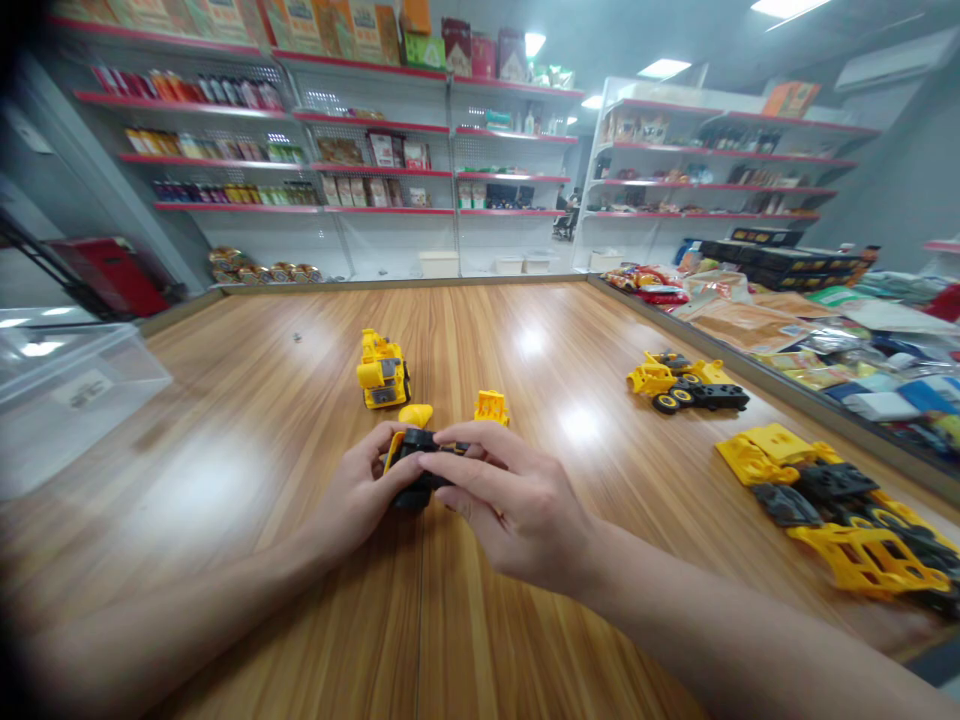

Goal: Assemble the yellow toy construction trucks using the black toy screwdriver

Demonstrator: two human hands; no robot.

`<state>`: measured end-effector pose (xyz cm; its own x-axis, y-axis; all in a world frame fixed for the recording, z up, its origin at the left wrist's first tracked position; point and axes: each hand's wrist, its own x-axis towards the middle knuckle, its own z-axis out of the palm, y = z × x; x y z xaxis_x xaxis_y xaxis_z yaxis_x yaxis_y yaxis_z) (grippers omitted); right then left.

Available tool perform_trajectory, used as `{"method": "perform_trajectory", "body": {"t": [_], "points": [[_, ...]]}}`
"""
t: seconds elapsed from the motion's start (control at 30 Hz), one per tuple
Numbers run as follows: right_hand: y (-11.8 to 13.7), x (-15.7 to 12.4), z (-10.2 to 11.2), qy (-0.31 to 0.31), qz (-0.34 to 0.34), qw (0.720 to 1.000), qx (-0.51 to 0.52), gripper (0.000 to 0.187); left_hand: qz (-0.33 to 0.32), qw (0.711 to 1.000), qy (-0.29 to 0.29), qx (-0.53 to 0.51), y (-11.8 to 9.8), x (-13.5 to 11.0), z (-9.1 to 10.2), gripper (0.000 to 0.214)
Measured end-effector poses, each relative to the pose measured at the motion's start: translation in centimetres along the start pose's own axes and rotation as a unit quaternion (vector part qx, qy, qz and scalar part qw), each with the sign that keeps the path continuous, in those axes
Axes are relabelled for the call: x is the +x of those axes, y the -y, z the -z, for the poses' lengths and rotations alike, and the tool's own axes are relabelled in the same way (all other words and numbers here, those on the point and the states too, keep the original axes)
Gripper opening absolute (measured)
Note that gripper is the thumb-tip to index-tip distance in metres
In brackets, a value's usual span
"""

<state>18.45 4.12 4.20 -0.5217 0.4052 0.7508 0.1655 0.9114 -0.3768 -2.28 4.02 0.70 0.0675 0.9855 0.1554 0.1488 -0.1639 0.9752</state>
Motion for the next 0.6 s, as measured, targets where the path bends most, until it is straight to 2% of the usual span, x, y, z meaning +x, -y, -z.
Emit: {"method": "perform_trajectory", "body": {"t": [0.17,0.27,0.43,0.6], "points": [[0.1,0.03,-0.06,0.017,0.037,0.999,-0.005,0.043,0.001,1.0,0.007,0.005,-0.01,0.03,0.05,0.033],[0.02,-0.13,-0.15,0.006,0.02,1.0,0.01,0.038,-0.003,1.0,0.003,0.009,0.03,0.1,0.08,0.033],[0.06,-0.13,-0.09,0.015,0.024,1.0,0.003,0.05,-0.001,1.0,0.003,-0.002,0.0,0.13,0.07,0.034],[0.04,-0.07,-0.16,0.007,0.005,1.0,0.004,0.04,-0.004,1.0,-0.003,0.01,-0.18,0.07,0.02,0.034]]}}
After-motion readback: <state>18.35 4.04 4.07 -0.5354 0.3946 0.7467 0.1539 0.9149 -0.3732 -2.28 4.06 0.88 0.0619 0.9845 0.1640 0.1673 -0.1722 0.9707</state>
